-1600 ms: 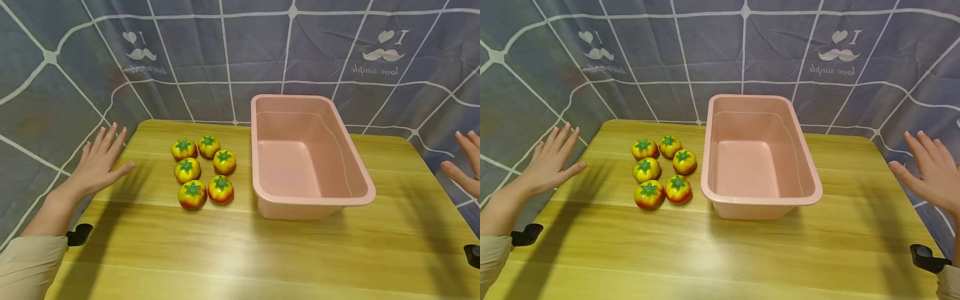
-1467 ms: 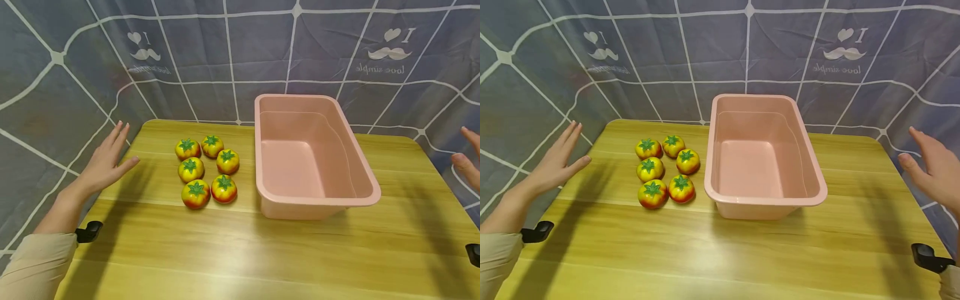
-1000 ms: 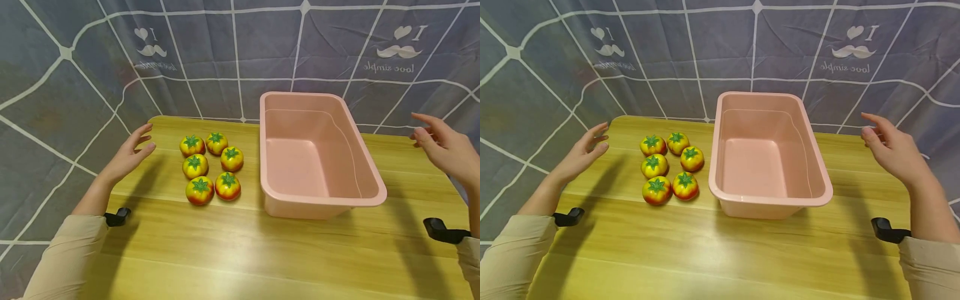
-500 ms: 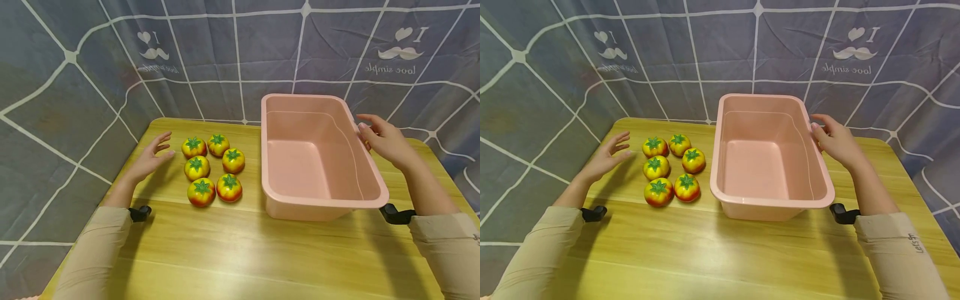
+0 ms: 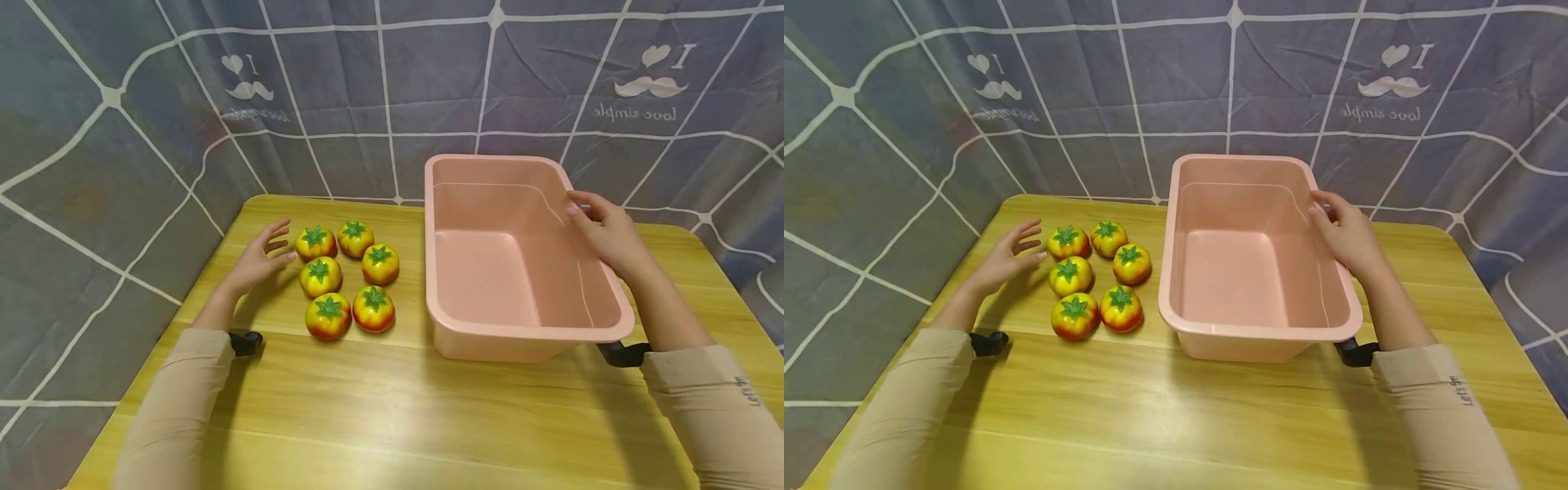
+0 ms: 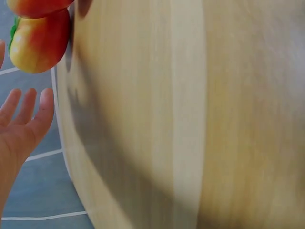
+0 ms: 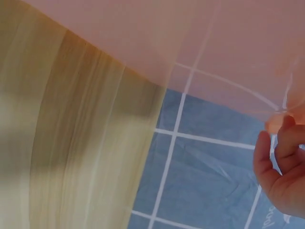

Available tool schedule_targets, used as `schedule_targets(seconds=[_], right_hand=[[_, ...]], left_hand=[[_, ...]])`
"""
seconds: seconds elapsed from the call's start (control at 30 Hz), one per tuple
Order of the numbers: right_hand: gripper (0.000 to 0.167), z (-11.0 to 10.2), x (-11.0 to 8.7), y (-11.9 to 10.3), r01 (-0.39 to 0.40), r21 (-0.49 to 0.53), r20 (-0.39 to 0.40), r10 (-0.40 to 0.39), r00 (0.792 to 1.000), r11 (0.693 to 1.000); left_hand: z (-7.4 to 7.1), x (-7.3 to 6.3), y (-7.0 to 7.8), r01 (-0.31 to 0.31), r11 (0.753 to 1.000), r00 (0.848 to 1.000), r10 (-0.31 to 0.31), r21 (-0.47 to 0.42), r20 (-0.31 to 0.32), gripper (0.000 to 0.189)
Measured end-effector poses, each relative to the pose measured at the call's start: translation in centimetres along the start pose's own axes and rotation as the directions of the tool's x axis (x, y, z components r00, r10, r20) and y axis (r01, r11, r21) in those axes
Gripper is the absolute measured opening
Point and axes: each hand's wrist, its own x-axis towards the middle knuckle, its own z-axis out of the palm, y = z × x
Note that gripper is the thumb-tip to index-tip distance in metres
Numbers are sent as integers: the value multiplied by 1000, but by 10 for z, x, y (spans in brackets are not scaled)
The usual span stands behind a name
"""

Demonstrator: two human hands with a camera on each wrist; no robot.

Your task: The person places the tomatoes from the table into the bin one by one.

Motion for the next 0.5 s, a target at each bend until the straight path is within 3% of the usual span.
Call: schedule_targets(seconds=[0.13,0.37,0.5], right_hand=[[52,2,1,1,-13,54,-28,14,1000,998],[58,3,1,0,-50,109,-10,51,999,993],[59,3,0,0,-62,98,-12,63,998,993]], left_hand=[[3,3,-2,14,1000,1000,-14,-10,21,72],[9,6,7,43,999,997,-41,-25,59,70],[11,11,-1,36,999,997,-36,3,67,71]])
